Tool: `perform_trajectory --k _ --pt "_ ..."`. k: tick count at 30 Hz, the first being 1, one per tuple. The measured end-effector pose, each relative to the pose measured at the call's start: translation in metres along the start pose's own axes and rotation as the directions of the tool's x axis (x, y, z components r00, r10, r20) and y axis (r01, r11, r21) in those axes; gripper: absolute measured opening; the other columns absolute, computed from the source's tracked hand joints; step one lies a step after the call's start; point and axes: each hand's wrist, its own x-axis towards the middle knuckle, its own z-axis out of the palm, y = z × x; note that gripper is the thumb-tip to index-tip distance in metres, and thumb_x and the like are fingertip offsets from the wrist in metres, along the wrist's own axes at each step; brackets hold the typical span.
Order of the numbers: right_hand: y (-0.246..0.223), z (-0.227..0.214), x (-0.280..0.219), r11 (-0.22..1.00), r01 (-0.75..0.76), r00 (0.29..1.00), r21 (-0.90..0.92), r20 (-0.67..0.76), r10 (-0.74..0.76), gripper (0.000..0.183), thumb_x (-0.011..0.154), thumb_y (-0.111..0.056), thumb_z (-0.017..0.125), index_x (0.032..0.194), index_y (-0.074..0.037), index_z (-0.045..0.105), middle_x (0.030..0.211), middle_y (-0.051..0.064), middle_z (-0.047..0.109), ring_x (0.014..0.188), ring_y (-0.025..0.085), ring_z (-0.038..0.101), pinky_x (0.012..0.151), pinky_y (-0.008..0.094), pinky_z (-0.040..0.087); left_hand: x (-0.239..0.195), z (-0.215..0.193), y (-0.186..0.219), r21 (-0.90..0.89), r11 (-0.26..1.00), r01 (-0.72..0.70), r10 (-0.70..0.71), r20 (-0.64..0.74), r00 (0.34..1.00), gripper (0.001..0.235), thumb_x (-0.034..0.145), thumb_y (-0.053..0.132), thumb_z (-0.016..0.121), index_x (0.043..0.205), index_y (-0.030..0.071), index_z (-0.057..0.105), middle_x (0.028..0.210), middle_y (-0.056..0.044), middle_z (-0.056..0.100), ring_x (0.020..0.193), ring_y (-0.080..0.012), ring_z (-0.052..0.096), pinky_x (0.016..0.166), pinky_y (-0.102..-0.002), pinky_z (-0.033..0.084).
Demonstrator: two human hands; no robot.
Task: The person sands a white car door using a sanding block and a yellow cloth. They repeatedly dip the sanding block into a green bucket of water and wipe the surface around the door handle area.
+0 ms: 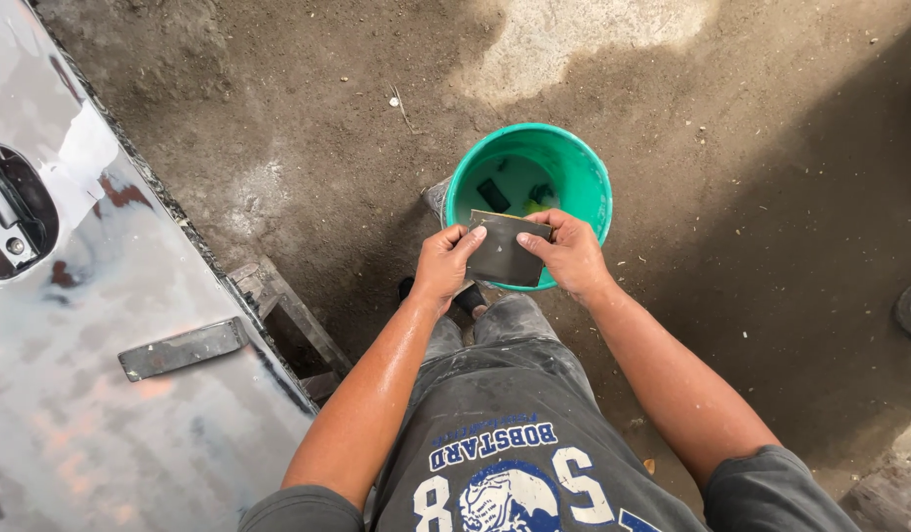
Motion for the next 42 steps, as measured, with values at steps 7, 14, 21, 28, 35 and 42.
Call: perform_trajectory --k 7,14,21,28,35,42 --pt "-0.007 0.011 0.000 0.988 -0.069 0.997 -0.140 -0.039 0.064 0.023 0.087 -0.009 0.078 0.100 -0.001 0.061 0.090 0.007 0.073 0.073 0.012 0.069 0.057 0.031 0.058 -0.018 0.018 0.030 0.372 0.893 -0.254 0.300 -0.070 0.951 0.023 0.097 0.023 0.076 0.093 0.001 0.073 0.078 -0.002 0.067 0.072 -0.0067 0.055 0.064 -0.028 0.048" --pt "0.002 0.015 0.005 0.982 -0.184 0.977 0.045 -0.098 0.188 0.021 0.092 -0.011 0.074 0.106 -0.005 0.059 0.091 0.006 0.072 0.073 0.013 0.069 0.057 0.031 0.058 -0.040 0.021 0.053 0.530 0.726 -0.439 0.501 0.029 0.865 0.028 0.083 0.008 0.077 0.110 0.005 0.069 0.104 -0.008 0.071 0.091 -0.0200 0.070 0.081 -0.035 0.057" --pt "0.029 0.007 0.018 0.873 -0.272 0.956 0.406 0.013 0.292 0.018 0.096 -0.011 0.051 0.113 -0.011 0.057 0.104 0.010 0.070 0.089 0.023 0.073 0.074 0.048 0.064 -0.060 0.033 0.063 0.767 0.239 -0.596 0.614 0.356 0.704 0.038 0.083 0.012 0.075 0.120 0.007 0.067 0.133 -0.011 0.061 0.118 -0.0328 0.060 0.095 -0.047 0.049" --pt "-0.016 0.015 -0.004 0.749 -0.346 0.932 0.565 0.111 0.347 0.037 0.097 -0.042 0.048 0.112 -0.011 0.061 0.103 0.010 0.072 0.091 0.024 0.072 0.076 0.048 0.059 -0.057 0.028 0.062 0.783 0.209 -0.585 0.562 0.393 0.727 0.041 0.083 0.012 0.075 0.123 0.006 0.066 0.140 -0.012 0.058 0.123 -0.0329 0.058 0.096 -0.047 0.049" --pt "0.008 0.001 0.002 0.919 -0.253 0.967 0.303 0.103 0.232 0.025 0.096 -0.016 0.068 0.120 -0.008 0.064 0.108 0.004 0.070 0.096 0.017 0.067 0.081 0.041 0.057 -0.028 0.017 0.040 0.528 0.727 -0.438 0.416 0.168 0.894 0.047 0.084 0.018 0.078 0.126 0.005 0.061 0.128 -0.011 0.065 0.109 -0.0249 0.066 0.091 -0.038 0.054" --pt "0.013 0.004 0.003 0.951 -0.222 0.969 0.215 0.154 0.192 0.032 0.098 -0.014 0.067 0.128 -0.004 0.066 0.112 0.006 0.071 0.096 0.016 0.068 0.081 0.037 0.059 0.004 -0.002 -0.002 0.160 0.986 -0.044 -0.014 0.341 0.940 0.035 0.098 0.013 0.070 0.129 -0.003 0.066 0.110 -0.006 0.076 0.097 -0.0102 0.068 0.086 -0.029 0.056"
